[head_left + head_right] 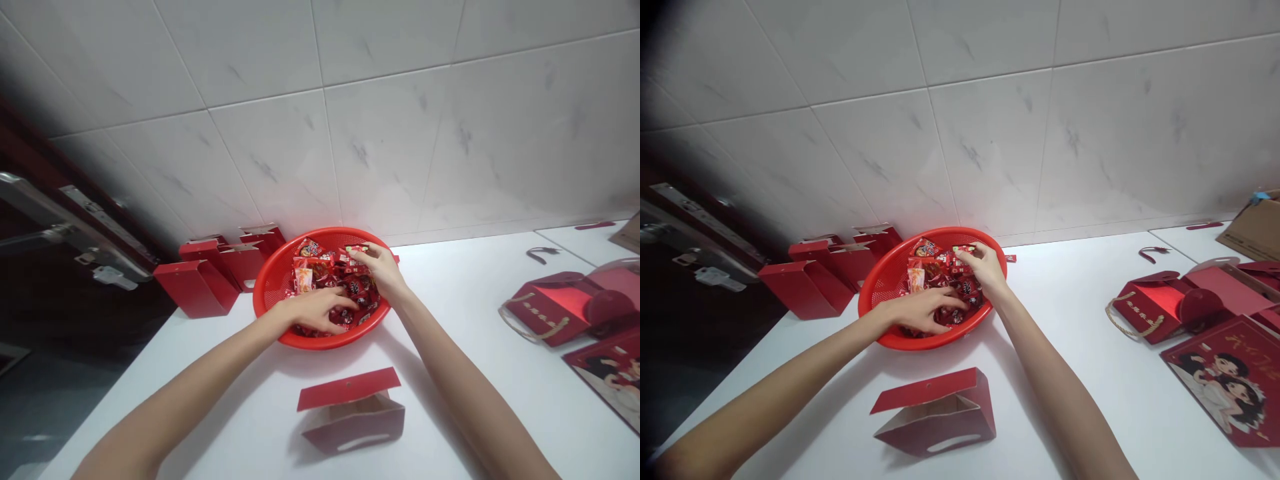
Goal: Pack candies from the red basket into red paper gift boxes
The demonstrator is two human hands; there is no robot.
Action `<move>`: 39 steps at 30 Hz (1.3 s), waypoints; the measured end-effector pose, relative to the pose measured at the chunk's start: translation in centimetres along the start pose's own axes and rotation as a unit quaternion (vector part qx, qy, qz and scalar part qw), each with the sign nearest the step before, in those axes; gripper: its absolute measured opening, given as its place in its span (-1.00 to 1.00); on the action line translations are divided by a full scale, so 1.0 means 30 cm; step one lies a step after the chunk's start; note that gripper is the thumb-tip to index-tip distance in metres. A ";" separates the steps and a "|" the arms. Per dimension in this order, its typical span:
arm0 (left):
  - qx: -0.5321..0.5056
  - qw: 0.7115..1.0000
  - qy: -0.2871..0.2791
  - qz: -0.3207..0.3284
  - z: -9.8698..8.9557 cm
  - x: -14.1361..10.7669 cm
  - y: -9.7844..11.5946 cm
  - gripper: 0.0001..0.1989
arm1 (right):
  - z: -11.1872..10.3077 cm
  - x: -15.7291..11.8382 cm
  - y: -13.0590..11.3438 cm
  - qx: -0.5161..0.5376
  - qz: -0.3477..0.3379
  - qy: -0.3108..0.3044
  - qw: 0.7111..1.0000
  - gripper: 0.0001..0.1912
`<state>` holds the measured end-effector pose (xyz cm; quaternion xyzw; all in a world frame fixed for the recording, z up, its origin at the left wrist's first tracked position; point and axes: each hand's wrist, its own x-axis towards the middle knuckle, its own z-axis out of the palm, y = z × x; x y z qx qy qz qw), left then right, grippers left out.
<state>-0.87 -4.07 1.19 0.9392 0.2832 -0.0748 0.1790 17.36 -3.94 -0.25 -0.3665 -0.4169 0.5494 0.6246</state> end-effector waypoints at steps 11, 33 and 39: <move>0.083 0.990 0.058 -0.093 0.002 0.042 -0.064 -0.57 | -0.002 0.001 0.000 -0.002 -0.008 -0.002 1.000 -0.71; -0.034 0.976 0.115 -0.181 -0.053 -0.081 -0.126 -0.83 | 0.003 -0.009 -0.007 -0.017 -0.012 -0.012 1.000 -0.70; 0.007 0.989 0.035 -0.143 -0.015 -0.072 -0.133 -0.49 | 0.002 -0.009 -0.011 -0.026 -0.010 -0.013 1.000 -0.71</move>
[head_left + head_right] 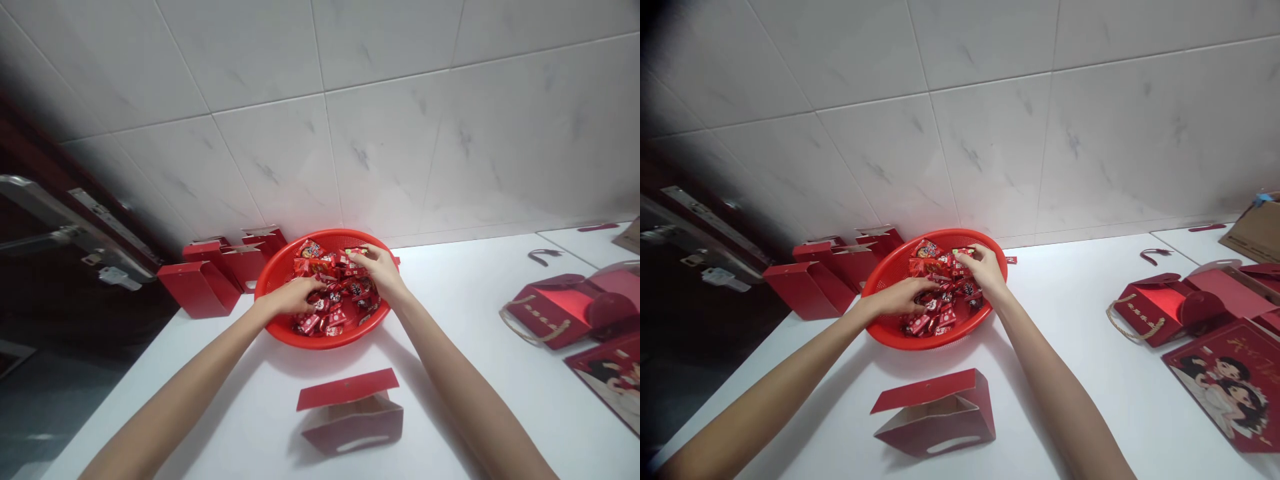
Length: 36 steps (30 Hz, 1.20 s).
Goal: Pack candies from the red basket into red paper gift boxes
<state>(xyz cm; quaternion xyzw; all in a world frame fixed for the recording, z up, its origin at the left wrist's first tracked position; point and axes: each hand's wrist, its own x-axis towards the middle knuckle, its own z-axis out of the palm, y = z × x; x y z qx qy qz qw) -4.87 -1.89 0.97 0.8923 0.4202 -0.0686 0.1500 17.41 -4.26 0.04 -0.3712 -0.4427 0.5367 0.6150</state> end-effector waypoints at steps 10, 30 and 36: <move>0.038 0.998 -0.047 -0.030 0.008 0.018 0.040 -0.50 | -0.004 0.008 0.011 0.007 -0.004 0.001 1.000 -0.71; -0.301 0.932 0.201 0.027 -0.006 0.016 -0.013 -0.50 | 0.000 0.004 0.004 0.003 0.025 -0.014 1.000 -0.65; -0.400 0.867 0.295 0.013 -0.043 0.026 0.044 -0.42 | 0.011 -0.010 -0.012 -0.009 0.115 -0.077 0.990 -0.64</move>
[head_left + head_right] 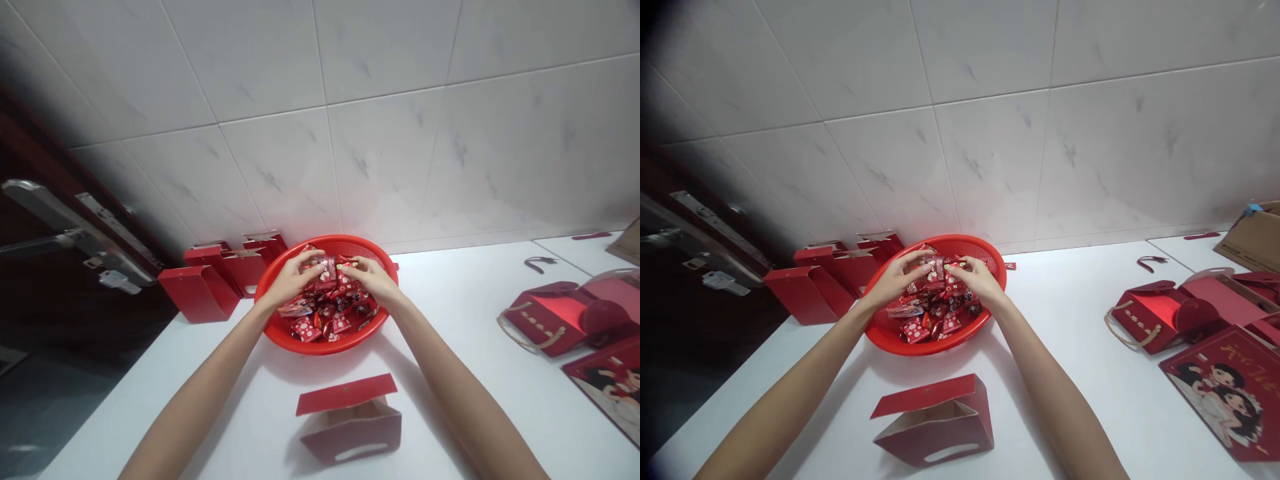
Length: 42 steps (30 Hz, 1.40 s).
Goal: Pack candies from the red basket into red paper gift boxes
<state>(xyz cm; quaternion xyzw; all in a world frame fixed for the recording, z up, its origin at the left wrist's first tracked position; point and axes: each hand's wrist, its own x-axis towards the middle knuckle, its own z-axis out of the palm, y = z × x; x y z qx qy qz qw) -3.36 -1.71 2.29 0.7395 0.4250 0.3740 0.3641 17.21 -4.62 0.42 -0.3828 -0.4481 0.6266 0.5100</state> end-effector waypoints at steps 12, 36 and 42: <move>-0.088 0.995 -0.038 -0.020 0.030 -0.007 0.030 -0.41 | -0.003 -0.007 -0.015 0.021 -0.001 -0.022 1.000 -0.65; -0.125 0.992 0.006 -0.018 0.058 -0.015 0.020 -0.35 | -0.002 -0.001 -0.016 0.039 -0.009 0.020 0.999 -0.67; -0.120 0.993 -0.003 -0.009 0.057 -0.019 0.018 -0.34 | -0.002 -0.005 -0.022 0.050 0.022 -0.009 0.998 -0.68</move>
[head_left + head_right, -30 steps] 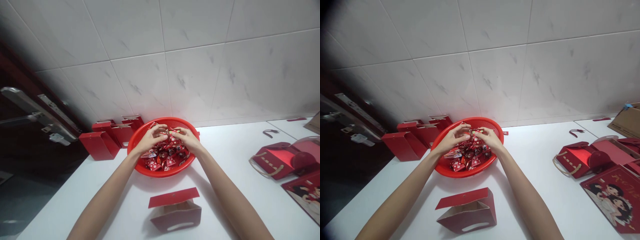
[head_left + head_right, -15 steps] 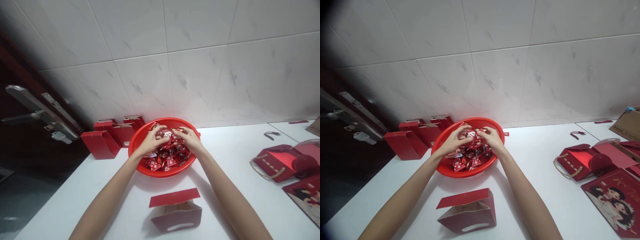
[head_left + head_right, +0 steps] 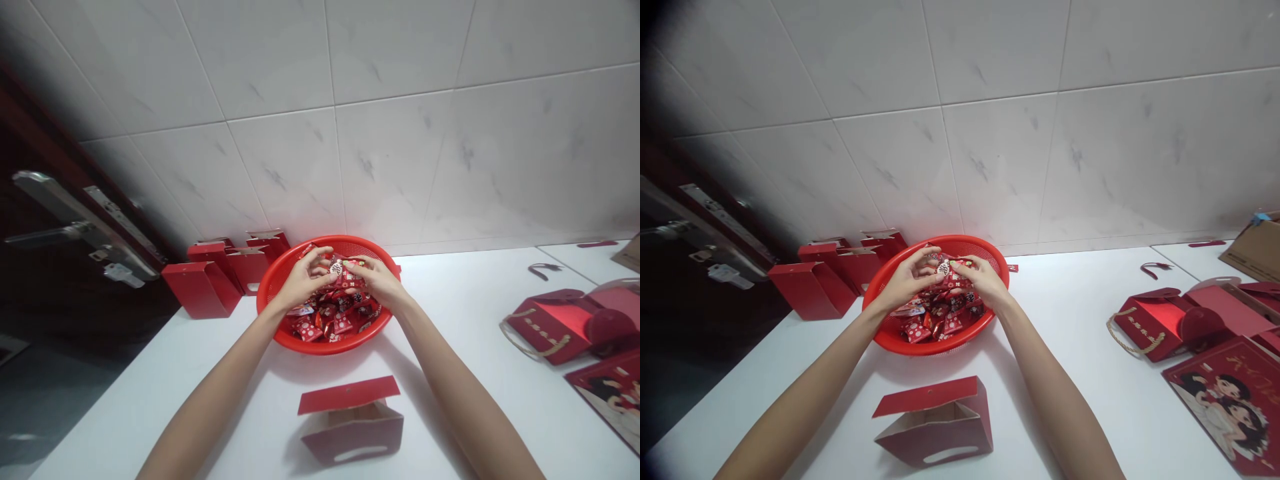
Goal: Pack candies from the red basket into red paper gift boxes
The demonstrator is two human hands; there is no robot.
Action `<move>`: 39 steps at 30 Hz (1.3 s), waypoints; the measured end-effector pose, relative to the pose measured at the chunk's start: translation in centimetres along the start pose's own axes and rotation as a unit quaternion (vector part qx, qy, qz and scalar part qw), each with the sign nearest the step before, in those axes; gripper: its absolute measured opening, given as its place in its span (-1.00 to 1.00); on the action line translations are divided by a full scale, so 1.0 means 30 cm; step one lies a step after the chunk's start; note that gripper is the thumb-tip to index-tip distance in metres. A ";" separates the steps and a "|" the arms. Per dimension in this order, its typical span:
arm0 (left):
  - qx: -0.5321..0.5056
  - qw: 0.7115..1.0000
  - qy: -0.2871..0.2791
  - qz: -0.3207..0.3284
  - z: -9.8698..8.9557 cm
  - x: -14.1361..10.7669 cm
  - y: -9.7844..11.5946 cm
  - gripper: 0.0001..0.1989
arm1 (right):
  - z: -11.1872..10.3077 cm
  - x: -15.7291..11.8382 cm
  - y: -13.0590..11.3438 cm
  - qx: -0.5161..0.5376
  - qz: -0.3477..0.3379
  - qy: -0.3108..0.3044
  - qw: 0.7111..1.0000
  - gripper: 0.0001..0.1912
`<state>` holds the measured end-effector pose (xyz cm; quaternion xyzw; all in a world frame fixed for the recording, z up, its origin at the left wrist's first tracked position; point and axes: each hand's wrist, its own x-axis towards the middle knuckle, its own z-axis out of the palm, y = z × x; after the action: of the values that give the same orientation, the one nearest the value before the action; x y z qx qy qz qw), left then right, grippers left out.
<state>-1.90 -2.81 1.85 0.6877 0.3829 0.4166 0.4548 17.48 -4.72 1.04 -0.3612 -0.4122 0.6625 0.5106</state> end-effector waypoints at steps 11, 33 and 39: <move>0.145 0.981 -0.125 -0.014 -0.063 -0.023 0.012 -0.63 | -0.009 0.013 0.012 -0.009 -0.016 0.038 0.999 -0.70; 0.382 0.886 -0.241 -0.106 -0.145 -0.046 -0.032 -0.31 | -0.008 0.016 0.017 -0.013 -0.029 0.063 0.997 -0.66; 0.197 0.955 -0.170 -0.140 -0.178 -0.049 -0.026 -0.41 | -0.004 0.011 0.012 0.004 -0.022 0.043 0.999 -0.69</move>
<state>-7.46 -2.28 2.07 0.7637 0.4667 0.1420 0.4229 17.39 -4.42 0.65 -0.3782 -0.3955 0.6368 0.5432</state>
